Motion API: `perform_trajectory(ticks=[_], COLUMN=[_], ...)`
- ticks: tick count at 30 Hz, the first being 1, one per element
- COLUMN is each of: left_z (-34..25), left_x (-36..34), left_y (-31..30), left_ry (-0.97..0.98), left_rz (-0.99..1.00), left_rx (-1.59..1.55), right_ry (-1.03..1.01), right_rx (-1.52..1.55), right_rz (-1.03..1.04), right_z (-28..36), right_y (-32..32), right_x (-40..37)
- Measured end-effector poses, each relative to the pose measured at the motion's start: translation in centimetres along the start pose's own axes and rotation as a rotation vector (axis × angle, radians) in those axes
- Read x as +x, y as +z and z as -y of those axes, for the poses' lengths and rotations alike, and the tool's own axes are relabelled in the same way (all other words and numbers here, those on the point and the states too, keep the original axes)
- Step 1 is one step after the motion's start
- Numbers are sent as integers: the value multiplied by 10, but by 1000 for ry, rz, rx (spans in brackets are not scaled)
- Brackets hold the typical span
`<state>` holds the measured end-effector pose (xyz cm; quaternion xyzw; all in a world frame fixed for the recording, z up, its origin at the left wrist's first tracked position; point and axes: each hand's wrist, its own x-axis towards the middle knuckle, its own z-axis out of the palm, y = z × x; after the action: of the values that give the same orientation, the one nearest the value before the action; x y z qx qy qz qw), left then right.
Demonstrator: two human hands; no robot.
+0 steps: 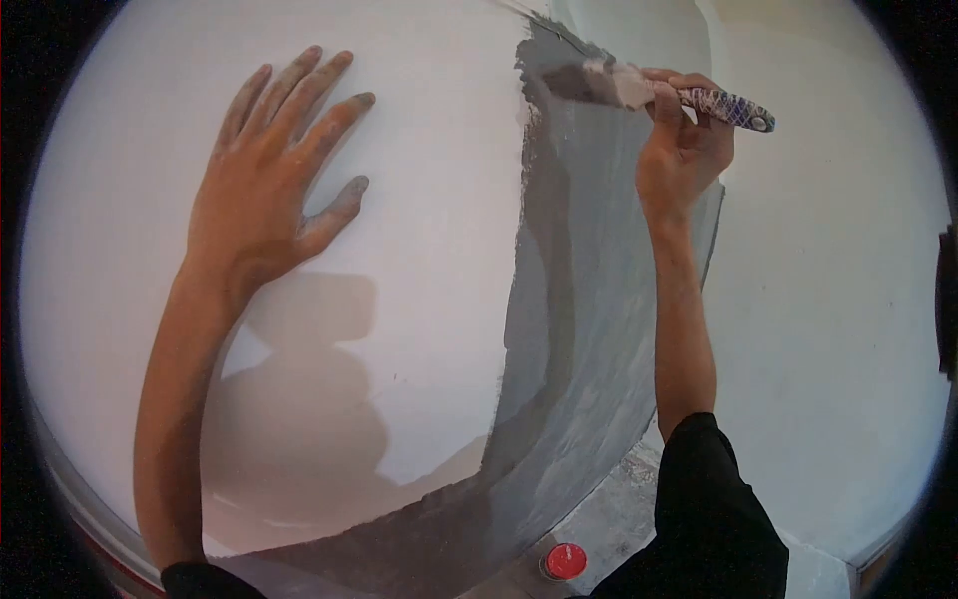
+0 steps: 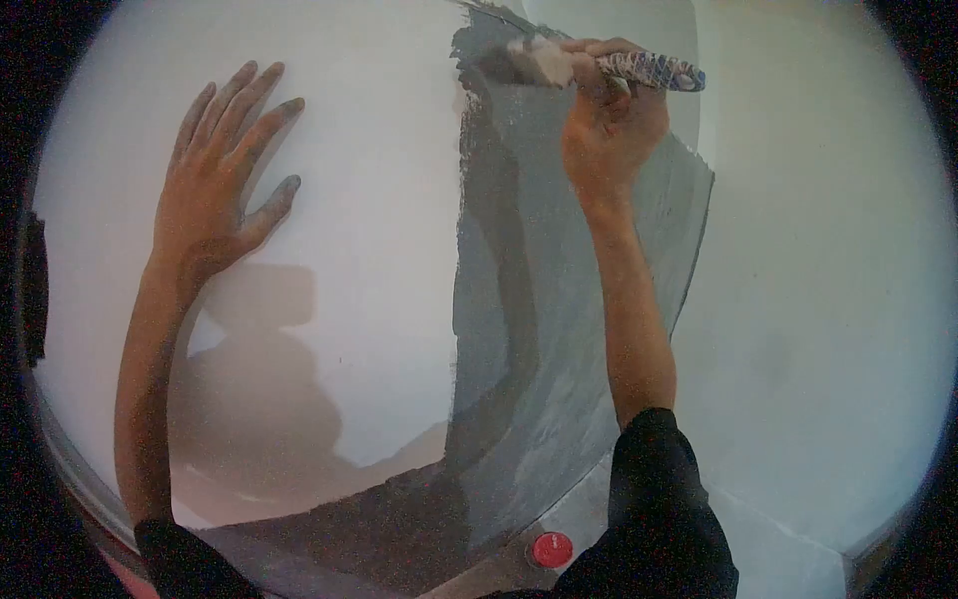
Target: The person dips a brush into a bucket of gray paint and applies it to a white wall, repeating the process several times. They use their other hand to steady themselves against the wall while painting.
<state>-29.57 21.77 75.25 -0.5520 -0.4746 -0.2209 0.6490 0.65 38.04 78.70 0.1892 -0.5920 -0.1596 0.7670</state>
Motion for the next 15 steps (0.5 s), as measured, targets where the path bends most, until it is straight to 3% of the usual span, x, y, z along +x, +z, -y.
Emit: perform_trajectory(ticks=[2,4,7,10,11,14,15], left_z=[0,-3,0,-3,-1,-2,-3], left_x=[0,1,0,-1,0,0,0], left_y=[1,0,-1,1,1,-1,0], left_ry=[15,15,-6,17,20,5,7], left_rz=[-18,10,8,11,1,19,19], left_rx=[-6,-14,7,5,15,12,16], right_ry=[34,33,-118,42,5,-81,138], right_rx=[-292,-324,20,-198,-266,-117,-223], right_rz=[134,139,-35,163,194,93,206], right_z=[-7,-3,-3,-6,3,8,10], right_y=[6,3,13,14,5,1,1], right_x=[-1,-2,4,-3,-2,-19,-27])
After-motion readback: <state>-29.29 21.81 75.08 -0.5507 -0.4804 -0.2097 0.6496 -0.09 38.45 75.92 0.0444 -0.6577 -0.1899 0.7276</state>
